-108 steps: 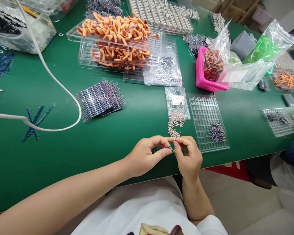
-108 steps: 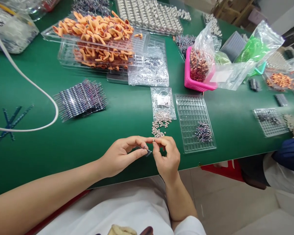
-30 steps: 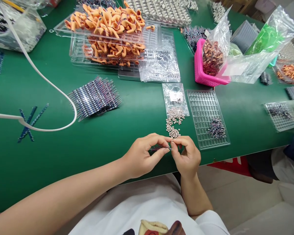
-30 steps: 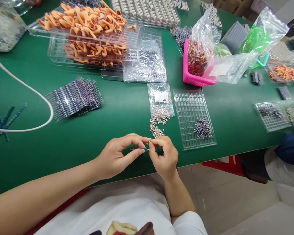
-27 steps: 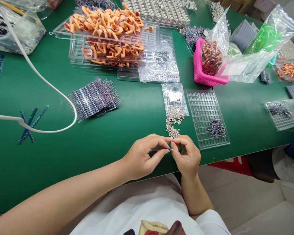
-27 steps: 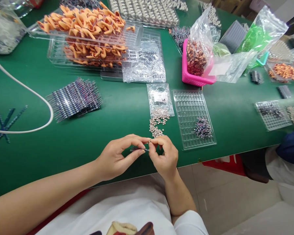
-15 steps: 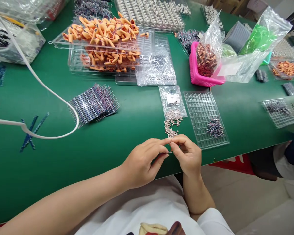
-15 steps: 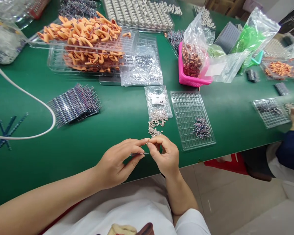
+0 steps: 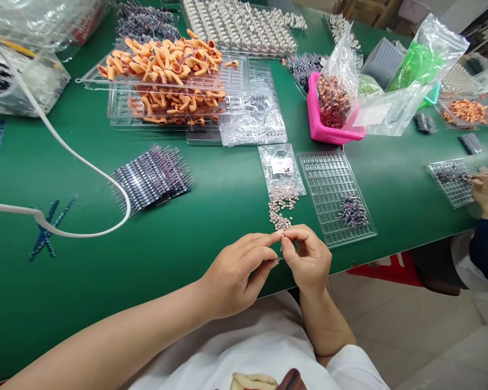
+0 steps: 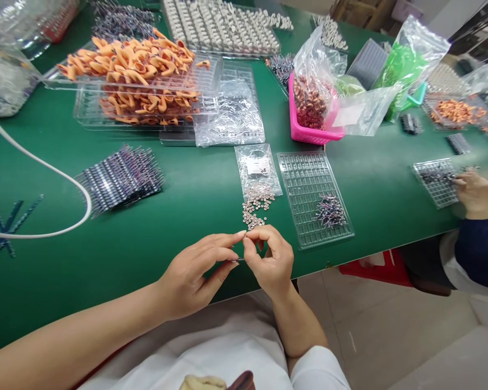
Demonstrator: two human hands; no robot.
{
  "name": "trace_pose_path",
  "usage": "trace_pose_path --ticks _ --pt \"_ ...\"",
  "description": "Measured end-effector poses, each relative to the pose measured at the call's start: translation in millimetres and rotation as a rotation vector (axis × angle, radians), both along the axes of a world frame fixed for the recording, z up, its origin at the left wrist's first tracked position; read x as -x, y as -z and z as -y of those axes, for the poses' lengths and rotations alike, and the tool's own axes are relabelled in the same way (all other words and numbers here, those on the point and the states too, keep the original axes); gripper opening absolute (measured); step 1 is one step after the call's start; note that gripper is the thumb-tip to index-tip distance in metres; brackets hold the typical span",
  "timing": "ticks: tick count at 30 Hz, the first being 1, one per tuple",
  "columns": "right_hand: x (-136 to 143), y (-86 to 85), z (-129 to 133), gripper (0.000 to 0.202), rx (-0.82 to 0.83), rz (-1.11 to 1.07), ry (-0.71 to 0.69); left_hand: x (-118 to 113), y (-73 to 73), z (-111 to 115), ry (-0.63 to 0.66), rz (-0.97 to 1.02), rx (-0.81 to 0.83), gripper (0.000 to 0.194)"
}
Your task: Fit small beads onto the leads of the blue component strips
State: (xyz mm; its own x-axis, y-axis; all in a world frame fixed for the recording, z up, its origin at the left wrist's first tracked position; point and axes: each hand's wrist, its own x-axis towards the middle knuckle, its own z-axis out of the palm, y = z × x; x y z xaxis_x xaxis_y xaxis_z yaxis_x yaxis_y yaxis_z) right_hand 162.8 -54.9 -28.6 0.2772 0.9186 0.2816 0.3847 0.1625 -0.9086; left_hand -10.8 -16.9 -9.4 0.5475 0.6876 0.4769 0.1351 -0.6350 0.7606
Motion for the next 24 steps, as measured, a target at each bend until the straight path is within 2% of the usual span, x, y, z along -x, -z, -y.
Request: trace_pose_path --ticks 7,10,12,14,16,18,24 --pt "0 -0.3 0 0.007 -0.019 -0.017 -0.013 0 0.5 1 0.01 0.022 0.025 0.019" --pt "-1 0.2 -1 0.007 -0.013 -0.033 -0.015 0 -0.5 2 0.014 0.053 0.119 0.015" --pt "-3 0.6 0 0.006 -0.005 -0.036 -0.019 0 -2.0 1 -0.007 0.064 0.27 0.009" --pt "-6 1.0 1 0.005 0.008 -0.038 -0.037 0 -3.7 -2 -0.04 0.08 0.503 0.004" --pt "-8 1.6 3 0.005 0.026 -0.04 -0.068 -1 -4.7 -5 -0.058 0.111 0.749 0.012" --pt "-9 2.6 5 0.005 0.046 -0.041 -0.095 -2 -4.9 -9 -0.063 0.144 0.923 0.018" --pt "-10 5.0 7 0.006 0.099 -0.045 -0.117 -6 -3.5 -13 -0.067 0.182 1.11 0.022"
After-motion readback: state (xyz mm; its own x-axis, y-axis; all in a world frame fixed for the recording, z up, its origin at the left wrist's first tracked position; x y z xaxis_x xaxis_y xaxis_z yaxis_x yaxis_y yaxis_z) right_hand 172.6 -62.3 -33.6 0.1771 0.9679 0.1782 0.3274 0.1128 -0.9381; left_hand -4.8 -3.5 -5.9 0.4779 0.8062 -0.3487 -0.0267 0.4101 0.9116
